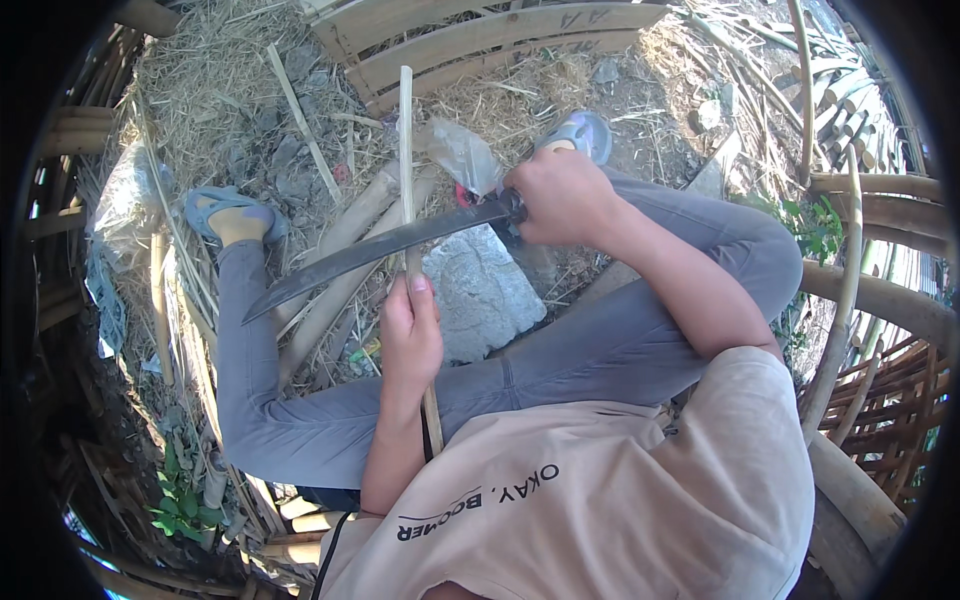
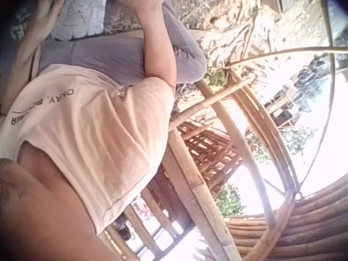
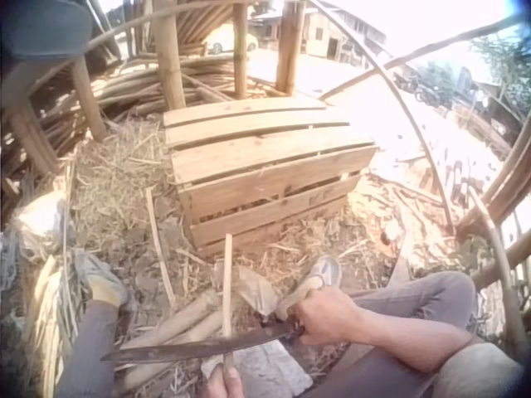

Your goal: The person shaves a thin wooden strip with a machete to smooth its surface while holding the strip against a concrete block and wooden slats.

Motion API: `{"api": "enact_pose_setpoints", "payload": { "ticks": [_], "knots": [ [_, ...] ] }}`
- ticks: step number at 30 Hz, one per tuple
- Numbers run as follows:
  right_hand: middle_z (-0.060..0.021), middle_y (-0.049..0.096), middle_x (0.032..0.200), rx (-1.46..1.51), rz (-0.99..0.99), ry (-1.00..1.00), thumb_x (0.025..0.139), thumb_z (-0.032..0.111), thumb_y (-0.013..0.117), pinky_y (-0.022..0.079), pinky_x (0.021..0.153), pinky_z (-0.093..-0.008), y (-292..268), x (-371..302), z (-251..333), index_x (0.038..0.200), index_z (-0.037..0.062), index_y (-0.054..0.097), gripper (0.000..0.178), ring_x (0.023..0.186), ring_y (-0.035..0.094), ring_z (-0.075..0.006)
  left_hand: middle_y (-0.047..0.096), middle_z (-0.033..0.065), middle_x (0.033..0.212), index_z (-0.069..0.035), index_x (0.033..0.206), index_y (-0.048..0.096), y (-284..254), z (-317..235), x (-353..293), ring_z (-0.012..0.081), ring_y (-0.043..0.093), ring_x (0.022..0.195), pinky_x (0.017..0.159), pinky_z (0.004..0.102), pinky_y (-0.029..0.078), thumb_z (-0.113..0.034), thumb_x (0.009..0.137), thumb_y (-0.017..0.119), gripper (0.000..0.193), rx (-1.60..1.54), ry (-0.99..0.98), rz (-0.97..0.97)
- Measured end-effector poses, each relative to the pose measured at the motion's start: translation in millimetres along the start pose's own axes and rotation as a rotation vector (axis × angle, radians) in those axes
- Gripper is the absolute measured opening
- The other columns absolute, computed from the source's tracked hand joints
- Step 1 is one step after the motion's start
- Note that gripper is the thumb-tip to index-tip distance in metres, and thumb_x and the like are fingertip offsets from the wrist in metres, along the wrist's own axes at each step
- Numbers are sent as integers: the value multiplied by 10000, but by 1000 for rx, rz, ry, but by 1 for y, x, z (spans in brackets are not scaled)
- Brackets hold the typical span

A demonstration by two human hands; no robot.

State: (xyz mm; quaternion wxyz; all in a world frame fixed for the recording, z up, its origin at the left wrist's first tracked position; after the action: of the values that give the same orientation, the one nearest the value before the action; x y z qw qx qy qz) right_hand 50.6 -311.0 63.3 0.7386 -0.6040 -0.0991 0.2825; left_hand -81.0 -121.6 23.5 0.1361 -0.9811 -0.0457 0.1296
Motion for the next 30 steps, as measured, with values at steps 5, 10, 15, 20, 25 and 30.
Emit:
{"api": "enact_pose_setpoints", "payload": {
  "ticks": [5, 10, 15, 20, 25, 30],
  "knots": [
    [-196, 693, 752, 38, -13, 19, 584, 174, 739, 565, 707, -447, 11, 2, -3, 854, 47, 756, 299, 754, 695, -374, 504, 190, 583, 17, 920, 510, 1, -14, -5, 354, 534, 504, 509, 453, 381, -264, 1071, 405, 335, 96, 53, -2],
    [-191, 693, 749, 77, -37, 8, 595, 184, 743, 562, 711, -449, 11, 5, -5, 822, 42, 740, 268, 759, 695, -369, 502, 192, 572, 16, 943, 503, 0, -20, -9, 379, 532, 491, 498, 469, 373, -258, 1071, 397, 320, 99, 48, 4],
    [-185, 693, 752, 73, -198, 142, 593, 173, 729, 562, 725, -456, 2, 18, -53, 785, 56, 723, 225, 766, 696, -362, 471, 33, 583, -23, 868, 512, 0, -22, -14, 137, 461, 504, 488, 337, 363, -294, 1084, 397, 365, 104, 44, 18],
    [-185, 690, 748, -1, -162, 179, 606, 140, 692, 558, 744, -460, -3, 23, -64, 867, 61, 746, 278, 762, 681, -382, 503, 182, 553, 6, 930, 502, 5, -21, -14, 377, 547, 489, 494, 467, 374, -236, 1068, 405, 295, 112, 19, 51],
    [-183, 707, 791, -41, -269, 240, 620, 150, 708, 571, 744, -440, -14, 28, -84, 923, 80, 765, 316, 795, 698, -356, 476, 39, 576, -27, 848, 504, 3, -20, -16, 137, 475, 503, 491, 341, 376, -291, 1083, 395, 370, 80, -7, 31],
    [-207, 697, 809, -159, -389, 320, 672, 186, 690, 566, 756, -457, -37, 14, -99, 974, 94, 770, 326, 809, 691, -366, 472, 21, 594, -28, 853, 510, 6, -21, -13, 113, 456, 516, 493, 316, 369, -287, 1083, 404, 362, 78, 35, 42]
  ]
}}
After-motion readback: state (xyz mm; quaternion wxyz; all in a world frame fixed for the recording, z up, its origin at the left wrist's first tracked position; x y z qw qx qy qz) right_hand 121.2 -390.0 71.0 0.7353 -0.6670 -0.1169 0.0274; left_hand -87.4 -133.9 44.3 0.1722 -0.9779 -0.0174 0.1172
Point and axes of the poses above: each hand's wrist, its own x-axis towards the middle knuckle, its own y-axis out of the palm, z = x × y, the point moved 5 cm from there along x, towards the middle knuckle
